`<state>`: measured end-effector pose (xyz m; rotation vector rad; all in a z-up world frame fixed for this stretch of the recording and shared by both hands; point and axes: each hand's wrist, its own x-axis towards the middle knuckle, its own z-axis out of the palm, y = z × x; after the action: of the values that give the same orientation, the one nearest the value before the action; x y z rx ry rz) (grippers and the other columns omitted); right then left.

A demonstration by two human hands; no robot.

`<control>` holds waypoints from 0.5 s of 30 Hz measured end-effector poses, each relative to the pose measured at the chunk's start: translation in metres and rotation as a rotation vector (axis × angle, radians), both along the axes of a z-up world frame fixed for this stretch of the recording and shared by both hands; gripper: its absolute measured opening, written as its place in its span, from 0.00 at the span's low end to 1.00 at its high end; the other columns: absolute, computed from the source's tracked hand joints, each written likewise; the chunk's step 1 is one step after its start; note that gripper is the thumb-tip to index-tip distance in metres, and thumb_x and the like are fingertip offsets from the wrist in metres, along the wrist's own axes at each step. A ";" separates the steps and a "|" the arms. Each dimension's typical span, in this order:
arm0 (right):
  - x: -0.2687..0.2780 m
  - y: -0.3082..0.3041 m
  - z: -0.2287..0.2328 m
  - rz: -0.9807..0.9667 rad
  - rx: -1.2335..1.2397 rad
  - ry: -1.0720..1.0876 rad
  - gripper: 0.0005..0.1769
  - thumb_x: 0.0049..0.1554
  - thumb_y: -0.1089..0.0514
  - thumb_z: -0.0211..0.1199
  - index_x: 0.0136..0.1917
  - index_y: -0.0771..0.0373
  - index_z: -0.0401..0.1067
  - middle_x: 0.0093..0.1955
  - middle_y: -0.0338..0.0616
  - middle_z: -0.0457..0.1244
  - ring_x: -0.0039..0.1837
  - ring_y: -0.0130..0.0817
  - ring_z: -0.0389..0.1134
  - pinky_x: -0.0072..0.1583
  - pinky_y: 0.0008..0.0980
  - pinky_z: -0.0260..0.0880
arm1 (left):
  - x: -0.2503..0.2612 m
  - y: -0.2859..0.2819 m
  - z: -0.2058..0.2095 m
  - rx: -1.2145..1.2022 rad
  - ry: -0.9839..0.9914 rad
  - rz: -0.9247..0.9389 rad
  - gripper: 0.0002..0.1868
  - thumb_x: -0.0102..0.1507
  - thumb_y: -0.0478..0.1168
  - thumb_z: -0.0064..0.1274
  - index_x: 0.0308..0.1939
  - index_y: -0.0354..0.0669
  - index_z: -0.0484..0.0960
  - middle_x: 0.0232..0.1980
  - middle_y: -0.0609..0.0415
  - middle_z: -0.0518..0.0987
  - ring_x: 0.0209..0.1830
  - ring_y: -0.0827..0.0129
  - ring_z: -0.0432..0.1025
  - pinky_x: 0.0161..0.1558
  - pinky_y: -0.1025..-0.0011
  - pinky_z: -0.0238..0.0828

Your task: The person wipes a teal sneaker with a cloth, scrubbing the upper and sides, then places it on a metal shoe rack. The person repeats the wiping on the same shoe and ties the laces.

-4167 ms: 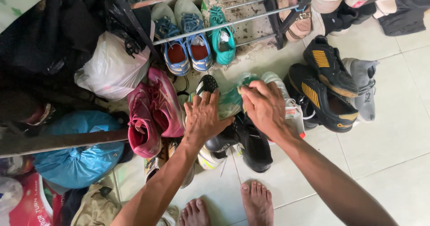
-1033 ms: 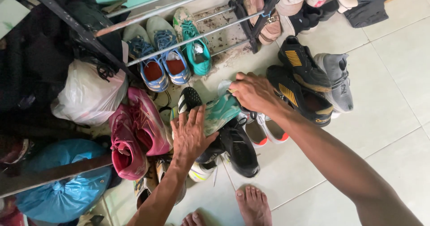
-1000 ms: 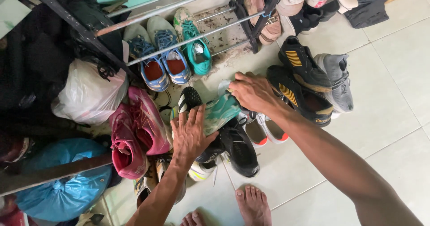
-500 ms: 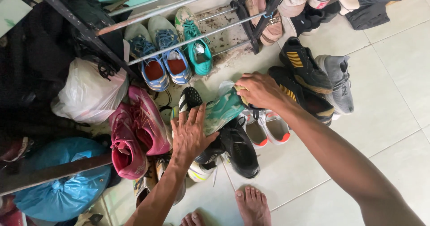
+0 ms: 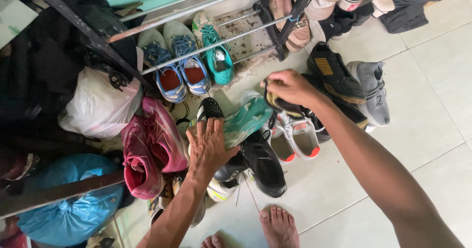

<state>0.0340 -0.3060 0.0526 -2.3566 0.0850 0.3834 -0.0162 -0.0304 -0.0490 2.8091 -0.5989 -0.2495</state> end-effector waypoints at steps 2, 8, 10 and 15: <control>0.019 -0.021 -0.040 -0.145 0.047 -0.080 0.13 0.56 0.48 0.62 0.51 0.54 0.78 0.45 0.45 0.68 0.51 0.44 0.70 0.51 0.44 0.68 | 0.001 -0.014 0.003 0.038 0.005 -0.005 0.53 0.45 0.71 0.64 0.65 0.46 0.66 0.58 0.54 0.71 0.62 0.55 0.64 0.58 0.46 0.57; 0.018 -0.006 -0.093 -0.244 0.180 -0.049 0.21 0.61 0.40 0.61 0.54 0.57 0.76 0.51 0.52 0.70 0.58 0.48 0.70 0.59 0.45 0.67 | 0.004 -0.041 0.022 0.021 -0.021 -0.037 0.49 0.51 0.68 0.60 0.67 0.42 0.67 0.57 0.51 0.71 0.58 0.54 0.66 0.57 0.44 0.58; 0.005 0.006 -0.080 -0.184 0.174 0.054 0.27 0.63 0.32 0.55 0.48 0.56 0.78 0.47 0.50 0.71 0.56 0.45 0.72 0.57 0.43 0.68 | 0.000 -0.041 0.018 0.031 -0.101 -0.037 0.48 0.50 0.65 0.62 0.67 0.45 0.68 0.57 0.53 0.71 0.53 0.56 0.67 0.53 0.47 0.60; -0.005 0.000 -0.081 -0.120 -0.125 -0.125 0.28 0.62 0.35 0.56 0.36 0.59 0.75 0.35 0.56 0.68 0.47 0.53 0.73 0.48 0.46 0.69 | -0.001 -0.036 0.018 -0.007 -0.167 -0.075 0.44 0.53 0.62 0.61 0.68 0.48 0.70 0.54 0.54 0.71 0.50 0.60 0.68 0.50 0.52 0.61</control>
<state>0.0290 -0.3055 -0.0287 -2.4778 0.1954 0.1771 -0.0169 -0.0659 -0.0306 2.8221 -0.7417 -0.0263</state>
